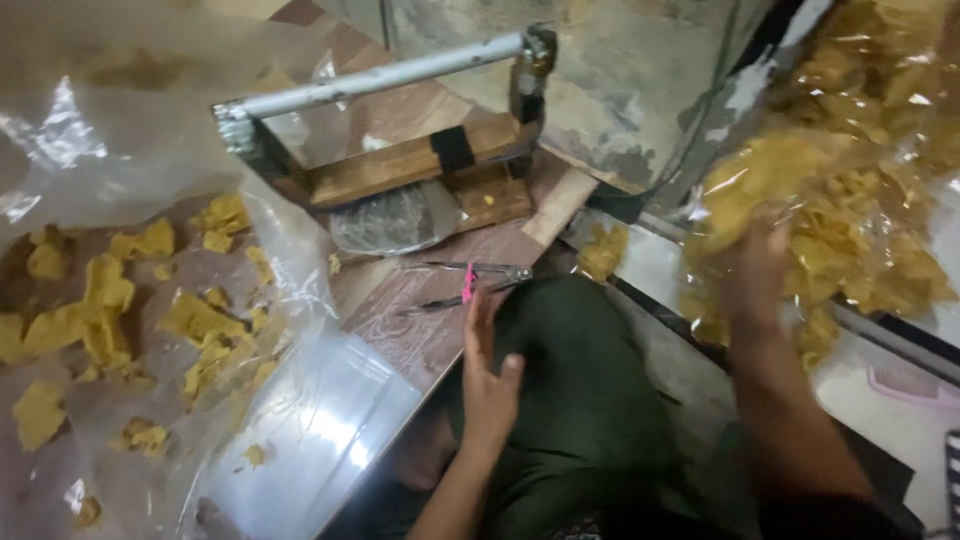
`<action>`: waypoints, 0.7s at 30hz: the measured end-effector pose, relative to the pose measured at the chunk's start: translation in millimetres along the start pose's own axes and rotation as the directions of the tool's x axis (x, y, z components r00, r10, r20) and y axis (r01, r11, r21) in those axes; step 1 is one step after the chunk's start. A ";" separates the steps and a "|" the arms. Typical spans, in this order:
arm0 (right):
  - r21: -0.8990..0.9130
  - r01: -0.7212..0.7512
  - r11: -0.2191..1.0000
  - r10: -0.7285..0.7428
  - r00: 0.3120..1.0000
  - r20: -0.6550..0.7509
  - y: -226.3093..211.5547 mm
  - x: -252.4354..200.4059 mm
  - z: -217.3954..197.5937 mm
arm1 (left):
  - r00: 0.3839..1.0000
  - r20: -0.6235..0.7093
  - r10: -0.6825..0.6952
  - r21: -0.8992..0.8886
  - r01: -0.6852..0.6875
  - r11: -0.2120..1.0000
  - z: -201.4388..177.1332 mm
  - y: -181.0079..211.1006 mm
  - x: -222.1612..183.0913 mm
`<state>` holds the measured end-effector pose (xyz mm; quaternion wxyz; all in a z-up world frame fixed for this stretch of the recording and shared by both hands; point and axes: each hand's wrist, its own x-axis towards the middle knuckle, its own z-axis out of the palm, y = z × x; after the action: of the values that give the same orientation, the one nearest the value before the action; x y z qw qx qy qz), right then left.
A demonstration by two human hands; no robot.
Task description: Manually filling small plastic bags with yellow food pieces and sealing them using a heat sealer.
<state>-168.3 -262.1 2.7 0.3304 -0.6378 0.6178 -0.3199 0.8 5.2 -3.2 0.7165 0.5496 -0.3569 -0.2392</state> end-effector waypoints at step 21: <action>0.406 0.912 0.057 -0.998 0.051 0.026 -56.3 -161.4 149.8 | 0.965 -0.253 0.071 0.762 0.153 0.629 -148.6 76.5 -103.0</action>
<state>-18.7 -95.9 -37.6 0.2045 -0.8703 -0.0852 -0.4399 47.1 194.2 23.5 0.4443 0.8384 -0.3156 -0.0049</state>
